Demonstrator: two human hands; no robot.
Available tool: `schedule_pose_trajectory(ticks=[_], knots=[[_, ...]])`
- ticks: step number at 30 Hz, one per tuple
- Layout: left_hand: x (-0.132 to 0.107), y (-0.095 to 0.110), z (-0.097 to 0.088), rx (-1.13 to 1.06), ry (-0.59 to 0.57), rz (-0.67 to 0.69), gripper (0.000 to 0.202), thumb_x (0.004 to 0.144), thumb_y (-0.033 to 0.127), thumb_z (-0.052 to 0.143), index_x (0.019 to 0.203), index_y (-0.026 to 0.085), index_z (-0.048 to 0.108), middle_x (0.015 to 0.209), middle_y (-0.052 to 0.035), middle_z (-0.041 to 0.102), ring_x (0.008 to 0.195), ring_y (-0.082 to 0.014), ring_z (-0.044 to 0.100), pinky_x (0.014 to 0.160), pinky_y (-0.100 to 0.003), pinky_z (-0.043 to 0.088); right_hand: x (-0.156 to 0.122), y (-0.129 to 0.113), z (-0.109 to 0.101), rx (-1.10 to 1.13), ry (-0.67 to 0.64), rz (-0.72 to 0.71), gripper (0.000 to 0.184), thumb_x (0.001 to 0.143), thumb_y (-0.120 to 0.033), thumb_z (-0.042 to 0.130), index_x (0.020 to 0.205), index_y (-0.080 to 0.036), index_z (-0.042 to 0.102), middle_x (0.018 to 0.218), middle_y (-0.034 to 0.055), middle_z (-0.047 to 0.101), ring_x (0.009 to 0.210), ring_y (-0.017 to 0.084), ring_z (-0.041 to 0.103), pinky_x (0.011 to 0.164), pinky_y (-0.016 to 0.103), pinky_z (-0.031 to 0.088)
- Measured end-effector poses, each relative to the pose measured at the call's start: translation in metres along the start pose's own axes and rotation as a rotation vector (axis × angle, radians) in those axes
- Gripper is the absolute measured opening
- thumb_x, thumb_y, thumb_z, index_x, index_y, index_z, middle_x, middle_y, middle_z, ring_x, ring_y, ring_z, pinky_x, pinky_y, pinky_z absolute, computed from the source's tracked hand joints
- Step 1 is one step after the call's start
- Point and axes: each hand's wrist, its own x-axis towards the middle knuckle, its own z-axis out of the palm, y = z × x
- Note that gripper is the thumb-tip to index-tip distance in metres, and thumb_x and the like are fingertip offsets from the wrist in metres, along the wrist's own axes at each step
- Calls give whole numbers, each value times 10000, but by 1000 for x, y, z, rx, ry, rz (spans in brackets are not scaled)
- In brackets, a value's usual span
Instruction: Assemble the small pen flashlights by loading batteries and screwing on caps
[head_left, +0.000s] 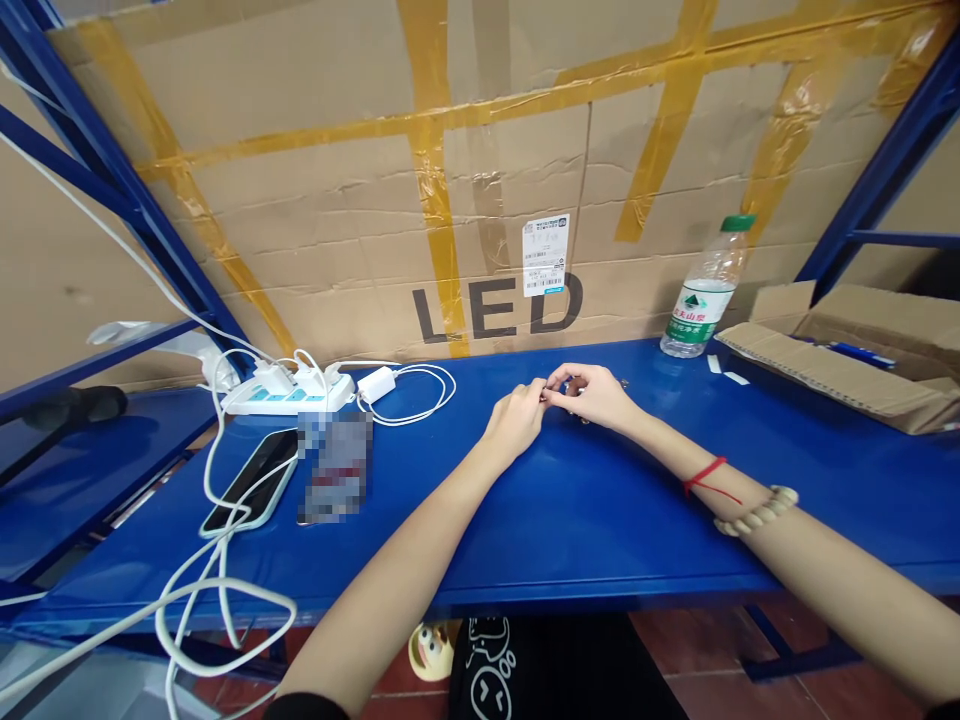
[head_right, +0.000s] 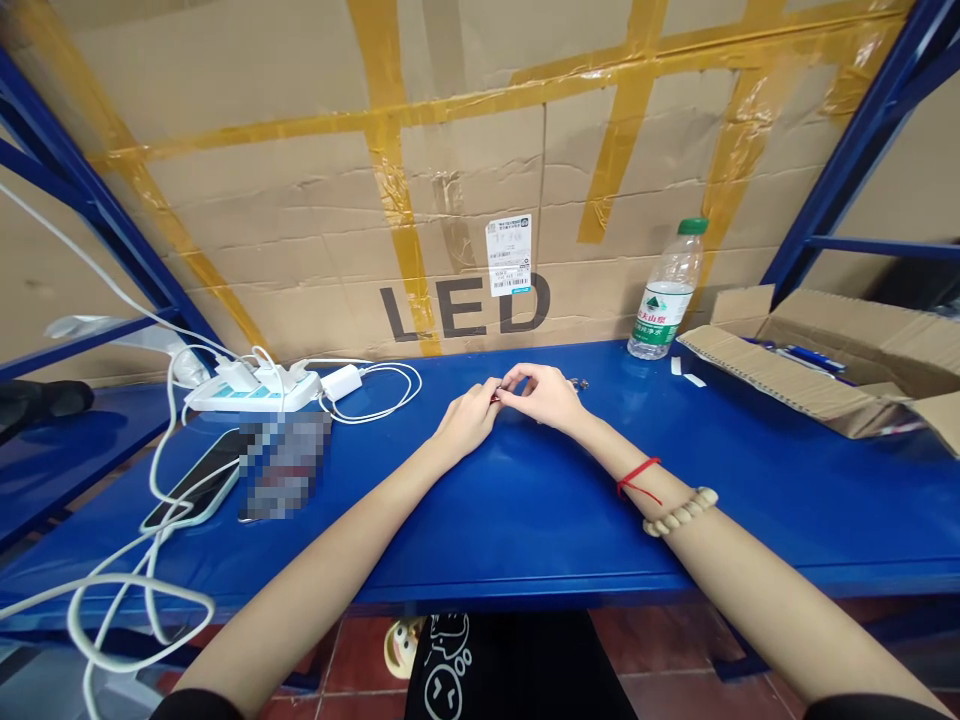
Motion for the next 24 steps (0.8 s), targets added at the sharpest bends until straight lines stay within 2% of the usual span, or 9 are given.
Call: schedule_pose_trajectory(ticks=[6,12,15,19,22,24], knots=[[2,-1,1,47,30,-3,211,884,228,360,1057,166,463,921,-72,581,885,-182,553,752,-270,439,1,0,5,-18,43,43,164,676,-331,576,748,-187,606,720,16,662,522,117,562,462,215,399],[2,-1,2,26,59,-14,181,884,231,369,1023,165,464,946,-67,589,906,-174,544,757,-265,437,1,-8,6,20,77,57,251,686,-410,572,742,-172,626,672,26,660,504,122,559,453,225,415],[2,-2,2,-10,60,-26,204,885,254,376,1052,170,456,959,-71,587,920,-178,545,757,-266,438,1,-7,7,125,82,54,291,671,-438,590,732,-158,640,606,31,644,477,127,549,429,230,421],[3,-3,1,-66,96,-67,294,893,304,357,1164,200,402,1001,-72,578,940,-183,542,771,-277,436,5,-2,5,356,137,174,343,612,-470,650,730,-148,652,642,46,651,491,120,555,440,229,460],[3,-3,-1,-99,139,-63,245,910,287,304,1094,227,454,1012,-44,577,962,-167,521,799,-269,422,7,-2,1,515,228,275,358,554,-452,703,727,-143,649,733,69,666,597,134,591,488,223,498],[3,-4,-2,-107,163,-43,237,916,268,280,1022,228,488,991,-28,580,959,-155,514,816,-260,412,7,-4,0,566,244,306,365,542,-427,721,760,-143,654,772,76,670,645,141,601,505,217,507]])
